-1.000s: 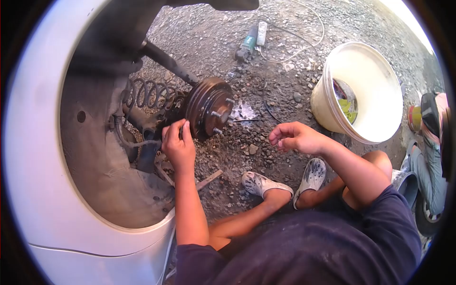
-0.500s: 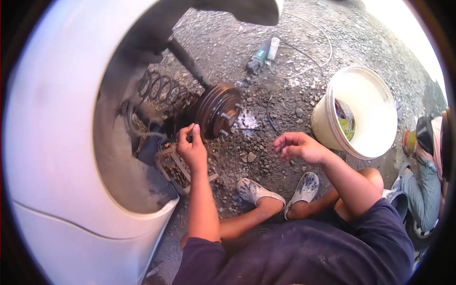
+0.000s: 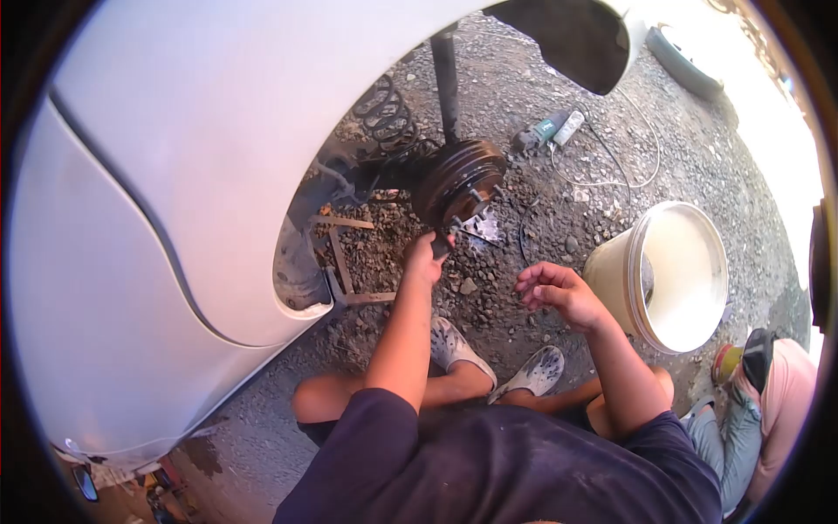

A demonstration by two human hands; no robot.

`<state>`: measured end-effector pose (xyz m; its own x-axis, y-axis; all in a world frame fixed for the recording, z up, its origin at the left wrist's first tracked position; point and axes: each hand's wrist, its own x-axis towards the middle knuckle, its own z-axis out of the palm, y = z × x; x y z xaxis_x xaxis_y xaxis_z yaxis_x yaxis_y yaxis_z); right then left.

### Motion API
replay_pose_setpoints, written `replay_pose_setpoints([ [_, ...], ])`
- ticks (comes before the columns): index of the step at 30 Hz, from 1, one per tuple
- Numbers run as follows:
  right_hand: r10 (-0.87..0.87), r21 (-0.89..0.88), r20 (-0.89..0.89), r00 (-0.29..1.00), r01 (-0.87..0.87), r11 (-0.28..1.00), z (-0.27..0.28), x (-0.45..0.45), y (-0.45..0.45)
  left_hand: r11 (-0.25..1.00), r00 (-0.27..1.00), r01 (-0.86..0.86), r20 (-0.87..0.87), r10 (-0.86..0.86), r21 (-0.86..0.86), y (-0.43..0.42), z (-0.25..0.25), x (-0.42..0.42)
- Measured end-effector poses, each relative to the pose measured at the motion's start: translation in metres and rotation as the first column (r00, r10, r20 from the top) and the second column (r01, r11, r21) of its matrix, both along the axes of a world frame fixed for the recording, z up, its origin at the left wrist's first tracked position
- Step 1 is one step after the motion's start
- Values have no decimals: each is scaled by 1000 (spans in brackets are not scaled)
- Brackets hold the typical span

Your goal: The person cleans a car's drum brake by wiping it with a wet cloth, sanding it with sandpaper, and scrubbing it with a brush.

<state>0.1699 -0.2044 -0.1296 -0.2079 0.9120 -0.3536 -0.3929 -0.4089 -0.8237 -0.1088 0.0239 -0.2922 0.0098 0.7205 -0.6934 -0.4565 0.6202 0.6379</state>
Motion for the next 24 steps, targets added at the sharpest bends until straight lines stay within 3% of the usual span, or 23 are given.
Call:
replay_pose_setpoints([
  [2,5,1,7,1000,-5,1000,-2,0,0,995,958,98,273,-88,-23,11,10,9],
  [7,5,9,20,1000,-5,1000,0,3,1,994,932,107,343,-114,40,7,47,0],
  [18,16,24,8,1000,-17,1000,9,-13,10,994,990,109,-94,-109,-2,4,136,8],
  [23,5,15,-11,1000,-5,1000,7,-14,5,969,969,183,-195,-150,168,-5,200,-23],
  [24,2,22,-12,1000,-2,1000,9,-14,8,961,934,216,-323,-152,172,5,184,-36],
])
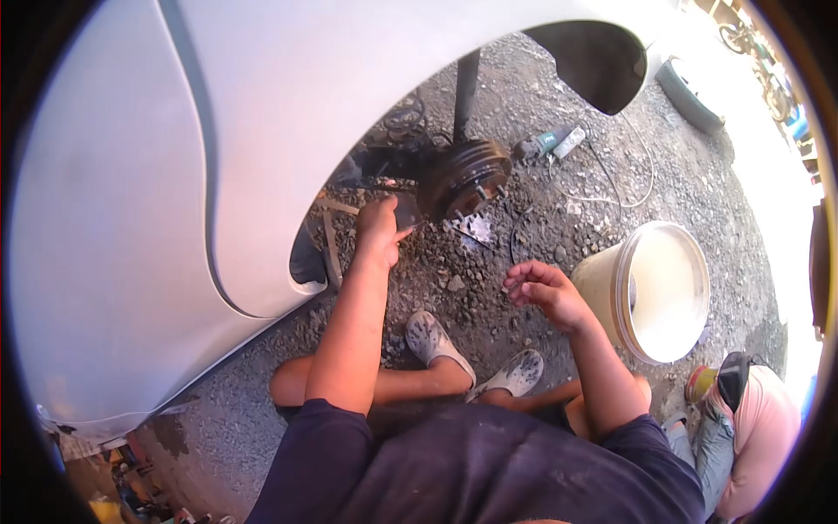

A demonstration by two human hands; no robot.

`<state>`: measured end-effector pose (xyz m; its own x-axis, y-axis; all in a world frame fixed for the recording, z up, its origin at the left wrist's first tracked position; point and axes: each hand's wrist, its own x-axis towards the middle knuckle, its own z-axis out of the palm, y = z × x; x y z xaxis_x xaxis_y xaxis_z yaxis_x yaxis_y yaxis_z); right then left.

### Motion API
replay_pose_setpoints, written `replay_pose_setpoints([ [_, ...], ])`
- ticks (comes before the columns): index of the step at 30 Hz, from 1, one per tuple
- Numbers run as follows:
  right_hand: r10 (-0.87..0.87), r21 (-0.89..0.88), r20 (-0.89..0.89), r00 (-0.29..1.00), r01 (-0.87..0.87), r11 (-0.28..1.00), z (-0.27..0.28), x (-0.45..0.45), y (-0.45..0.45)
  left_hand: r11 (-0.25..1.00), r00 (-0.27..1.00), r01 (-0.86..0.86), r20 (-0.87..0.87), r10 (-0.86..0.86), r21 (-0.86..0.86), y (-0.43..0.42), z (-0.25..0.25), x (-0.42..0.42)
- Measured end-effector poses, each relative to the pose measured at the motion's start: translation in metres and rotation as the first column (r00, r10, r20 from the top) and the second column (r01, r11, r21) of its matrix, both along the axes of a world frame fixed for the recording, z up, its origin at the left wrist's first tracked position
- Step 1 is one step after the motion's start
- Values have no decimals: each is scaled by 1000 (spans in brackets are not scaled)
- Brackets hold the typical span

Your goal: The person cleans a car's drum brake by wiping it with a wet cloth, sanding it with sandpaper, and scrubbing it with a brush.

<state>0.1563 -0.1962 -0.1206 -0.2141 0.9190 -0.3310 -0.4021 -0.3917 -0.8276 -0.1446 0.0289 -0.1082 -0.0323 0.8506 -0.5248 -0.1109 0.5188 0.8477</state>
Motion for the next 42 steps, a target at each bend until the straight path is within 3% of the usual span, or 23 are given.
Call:
replay_pose_setpoints([
  [1,7,16,0,1000,-7,1000,0,2,2,1000,1000,-7,0,7,16,6,-23,-9],
  [3,-13,-3,-1,1000,13,1000,-3,5,-4,995,970,-31,-242,7,-97,5,-72,-26],
  [7,-31,-4,1,1000,31,999,2,7,-9,941,979,12,193,56,-337,-11,-127,-3],
  [10,-20,-3,-3,1000,20,1000,-1,8,-12,957,920,159,388,-55,-242,-1,-167,24],
  [13,-17,6,-9,1000,17,1000,0,11,-12,960,894,204,437,-102,-192,11,-154,40],
  [17,-49,-3,-15,999,49,999,0,17,-11,954,913,265,356,-200,-142,9,-118,41],
  [20,-41,-11,-8,999,40,999,1,17,-6,948,954,280,158,-256,-154,4,-95,32],
  [24,-29,-5,-11,1000,29,1000,4,10,1,978,982,164,-71,-174,-127,2,-79,47],
  [25,-16,9,-13,1000,16,1000,4,7,2,978,982,166,-68,-176,-128,0,-66,49],
  [27,-11,16,-9,1000,11,1000,4,4,0,974,910,209,-346,-227,-89,-3,-31,55],
  [29,0,-17,-14,1000,-1,1000,1,1,-1,979,903,188,-380,-201,-73,-12,17,64],
  [31,1,-14,-12,1000,-1,1000,-1,0,0,866,438,499,-870,-228,24,-11,34,71],
  [32,1,-19,-21,1000,-1,1000,1,-2,2,859,423,511,-874,-240,12,-13,42,73],
  [37,-9,-19,2,1000,9,1000,6,-4,-3,838,434,544,-871,-229,50,-10,32,71],
  [39,31,16,8,999,-31,999,-1,0,-6,918,667,385,-659,-349,-97,-6,37,72],
  [40,30,17,0,1000,-30,999,-4,1,-8,942,753,326,-581,-309,-78,-3,27,69],
  [41,28,17,2,1000,-28,999,-6,5,-8,941,753,328,-580,-311,-78,0,16,65],
  [42,23,4,6,1000,-23,1000,-8,5,-10,956,832,281,-474,-288,-88,-2,7,61],
])
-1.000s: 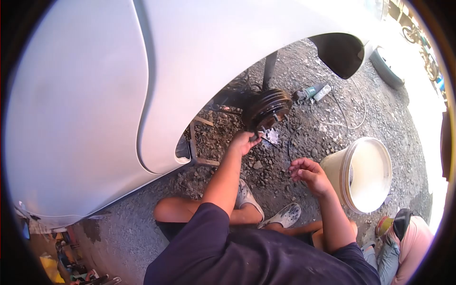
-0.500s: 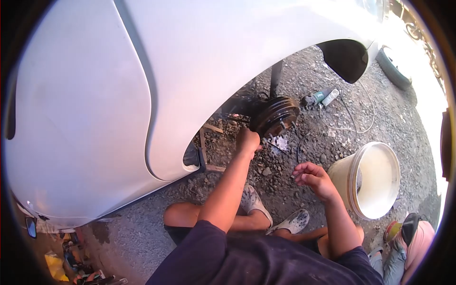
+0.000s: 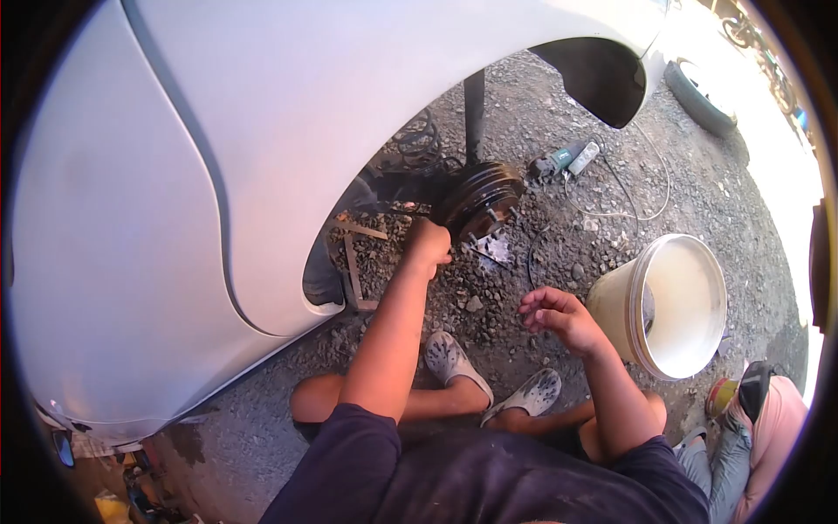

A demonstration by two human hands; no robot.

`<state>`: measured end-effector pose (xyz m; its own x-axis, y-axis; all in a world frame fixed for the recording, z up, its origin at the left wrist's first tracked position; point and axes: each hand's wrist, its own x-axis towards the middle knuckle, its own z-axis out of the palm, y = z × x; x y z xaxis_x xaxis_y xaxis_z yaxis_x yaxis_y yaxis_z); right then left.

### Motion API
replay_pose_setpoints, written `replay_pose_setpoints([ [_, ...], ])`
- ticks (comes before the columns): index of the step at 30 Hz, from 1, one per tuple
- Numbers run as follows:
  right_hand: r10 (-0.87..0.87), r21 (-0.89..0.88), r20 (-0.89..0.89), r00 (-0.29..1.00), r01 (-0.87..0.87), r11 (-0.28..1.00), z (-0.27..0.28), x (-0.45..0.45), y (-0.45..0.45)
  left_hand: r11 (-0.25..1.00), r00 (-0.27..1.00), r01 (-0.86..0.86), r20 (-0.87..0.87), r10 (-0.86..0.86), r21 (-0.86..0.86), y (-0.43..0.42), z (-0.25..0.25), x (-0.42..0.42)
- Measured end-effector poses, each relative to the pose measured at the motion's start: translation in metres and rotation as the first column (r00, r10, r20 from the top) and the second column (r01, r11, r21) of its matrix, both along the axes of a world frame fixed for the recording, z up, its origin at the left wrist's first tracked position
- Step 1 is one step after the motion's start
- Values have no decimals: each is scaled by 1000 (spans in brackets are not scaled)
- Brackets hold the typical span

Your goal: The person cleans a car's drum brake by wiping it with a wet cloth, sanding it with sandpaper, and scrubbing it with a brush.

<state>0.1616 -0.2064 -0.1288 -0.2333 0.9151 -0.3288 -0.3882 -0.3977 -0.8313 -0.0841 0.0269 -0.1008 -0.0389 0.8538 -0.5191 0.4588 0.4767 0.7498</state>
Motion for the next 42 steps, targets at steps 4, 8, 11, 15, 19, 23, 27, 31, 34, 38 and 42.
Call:
replay_pose_setpoints([
  [4,-15,-13,-24,1000,15,1000,-5,8,0,990,936,8,350,44,-144,15,-63,-34],
  [8,-46,-32,-46,998,44,999,-6,12,0,964,788,152,615,15,-218,9,-104,-43],
  [11,-40,-34,-47,998,39,999,-7,13,1,946,587,217,807,72,-241,7,-136,-33],
  [15,-21,-6,-107,994,21,1000,-8,10,3,917,345,260,916,204,-303,13,-171,5],
  [19,7,-30,-76,997,-10,1000,-10,6,3,935,289,136,916,278,-327,10,-193,30],
  [23,3,-29,-109,994,-6,1000,-6,15,-1,972,406,124,904,136,-201,6,-181,16],
  [27,12,-5,-109,994,-12,1000,-17,16,5,947,558,195,823,108,-256,15,-144,-17],
  [31,51,36,-66,997,-49,998,-14,7,3,970,828,133,560,5,-205,11,-89,-35],
  [34,66,37,-62,996,-64,997,-8,-3,1,971,922,172,373,-101,-164,18,-46,-33],
  [38,89,64,-63,994,-85,994,1,-12,4,967,980,183,107,-167,-175,24,-8,-3],
  [42,94,114,-63,994,-86,990,11,-19,9,940,910,304,-244,-335,-156,13,77,31],
])
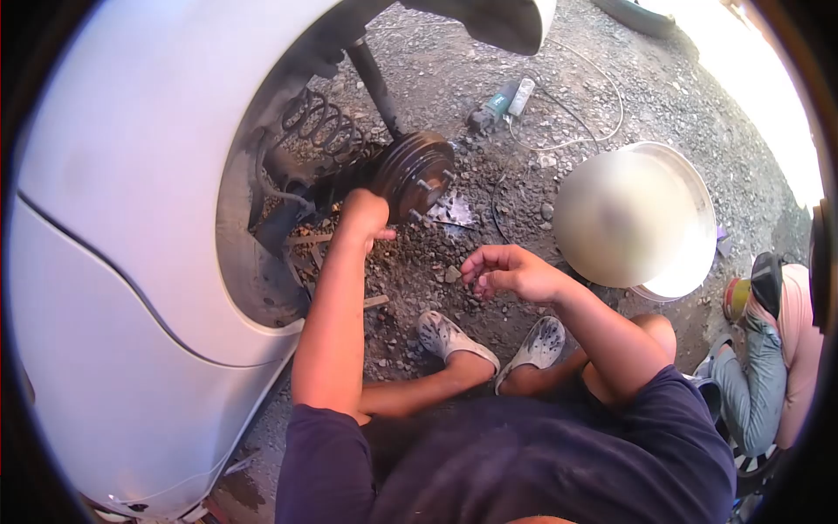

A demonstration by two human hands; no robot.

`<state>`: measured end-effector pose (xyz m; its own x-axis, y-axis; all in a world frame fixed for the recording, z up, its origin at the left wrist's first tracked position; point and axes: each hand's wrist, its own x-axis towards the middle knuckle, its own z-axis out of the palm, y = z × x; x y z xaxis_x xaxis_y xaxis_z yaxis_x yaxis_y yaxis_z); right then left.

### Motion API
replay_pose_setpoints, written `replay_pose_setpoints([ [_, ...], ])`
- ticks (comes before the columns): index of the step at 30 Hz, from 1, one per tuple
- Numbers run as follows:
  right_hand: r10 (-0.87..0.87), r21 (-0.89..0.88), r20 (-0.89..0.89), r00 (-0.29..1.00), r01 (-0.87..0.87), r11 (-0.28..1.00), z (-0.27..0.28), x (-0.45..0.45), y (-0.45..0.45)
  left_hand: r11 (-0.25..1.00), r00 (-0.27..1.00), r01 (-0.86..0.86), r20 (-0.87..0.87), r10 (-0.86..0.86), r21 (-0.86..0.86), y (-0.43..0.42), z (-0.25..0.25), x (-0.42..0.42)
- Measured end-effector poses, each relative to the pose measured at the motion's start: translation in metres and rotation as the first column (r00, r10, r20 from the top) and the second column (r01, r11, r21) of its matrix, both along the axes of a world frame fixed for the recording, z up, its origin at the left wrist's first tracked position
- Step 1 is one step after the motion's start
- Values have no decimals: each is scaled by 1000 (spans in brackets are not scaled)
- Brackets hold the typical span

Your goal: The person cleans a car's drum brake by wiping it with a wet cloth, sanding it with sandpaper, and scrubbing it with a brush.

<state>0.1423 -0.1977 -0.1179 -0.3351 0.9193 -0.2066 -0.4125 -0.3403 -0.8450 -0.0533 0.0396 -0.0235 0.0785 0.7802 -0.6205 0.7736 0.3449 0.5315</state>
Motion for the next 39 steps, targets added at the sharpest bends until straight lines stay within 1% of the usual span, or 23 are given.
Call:
replay_pose_setpoints([
  [1,17,-4,10,1000,-17,1000,2,-2,1,999,999,47,8,-48,18,0,15,7],
  [3,12,6,35,999,-12,1000,8,-3,5,958,958,262,-148,-244,116,14,20,20],
  [5,18,26,65,998,-20,999,17,-4,10,893,911,408,-150,-384,191,21,65,36],
  [6,-16,10,72,997,15,1000,18,-2,10,935,964,254,13,-265,248,18,84,42],
  [9,-127,3,109,986,128,992,10,13,9,955,925,78,337,-177,286,22,104,24],
  [12,-265,35,151,952,262,964,16,16,19,988,783,117,604,-152,97,14,91,-12],
  [16,-384,195,263,885,341,920,48,0,57,989,696,138,705,-137,55,-4,65,-39],
  [18,-420,283,265,868,347,894,63,-18,85,1000,571,-3,821,13,-14,-13,55,-43],
  [19,-421,271,203,884,362,892,70,-29,98,1000,578,4,816,6,-11,-18,50,-43],
  [21,-434,233,86,897,406,884,79,-54,117,985,529,-157,837,141,-67,-28,37,-39],
  [24,-428,135,-43,903,429,893,57,-80,129,987,571,-159,815,100,-10,-46,7,-34],
  [26,-543,0,-144,828,548,836,19,-95,132,982,712,-149,702,24,117,-57,-9,-33],
  [27,-558,-10,-152,816,564,826,7,-92,126,985,720,-130,694,14,115,-55,-15,-37],
  [29,-518,-126,25,855,517,847,-21,-73,105,790,953,88,179,-244,606,-45,-24,-42],
  [30,-525,-134,22,851,523,842,-44,-69,96,749,964,84,137,-229,657,-35,-21,-40],
  [32,-432,-172,469,770,560,810,-101,-76,83,621,932,146,104,-348,770,-6,-22,-28],
  [33,-450,-175,465,762,578,797,-127,-84,87,542,896,187,84,-437,820,12,-31,-20],
  [34,-423,-269,333,843,514,814,-153,-90,94,532,884,201,82,-461,823,24,-31,-4],
  [35,-394,-352,186,900,435,829,-168,-93,96,342,829,317,-83,-553,884,32,-30,12],
  [36,-417,-356,178,892,453,817,-169,-99,102,135,753,416,-257,-605,900,38,-31,23],
  [37,-495,-503,-62,867,401,765,-165,-105,116,152,726,471,-284,-626,869,39,-36,35],
  [38,-574,-628,-288,766,302,718,-160,-113,129,83,699,516,-363,-616,852,40,-40,42],
  [39,-594,-636,-297,748,309,708,-158,-124,141,16,667,560,-439,-602,828,40,-48,44],
])
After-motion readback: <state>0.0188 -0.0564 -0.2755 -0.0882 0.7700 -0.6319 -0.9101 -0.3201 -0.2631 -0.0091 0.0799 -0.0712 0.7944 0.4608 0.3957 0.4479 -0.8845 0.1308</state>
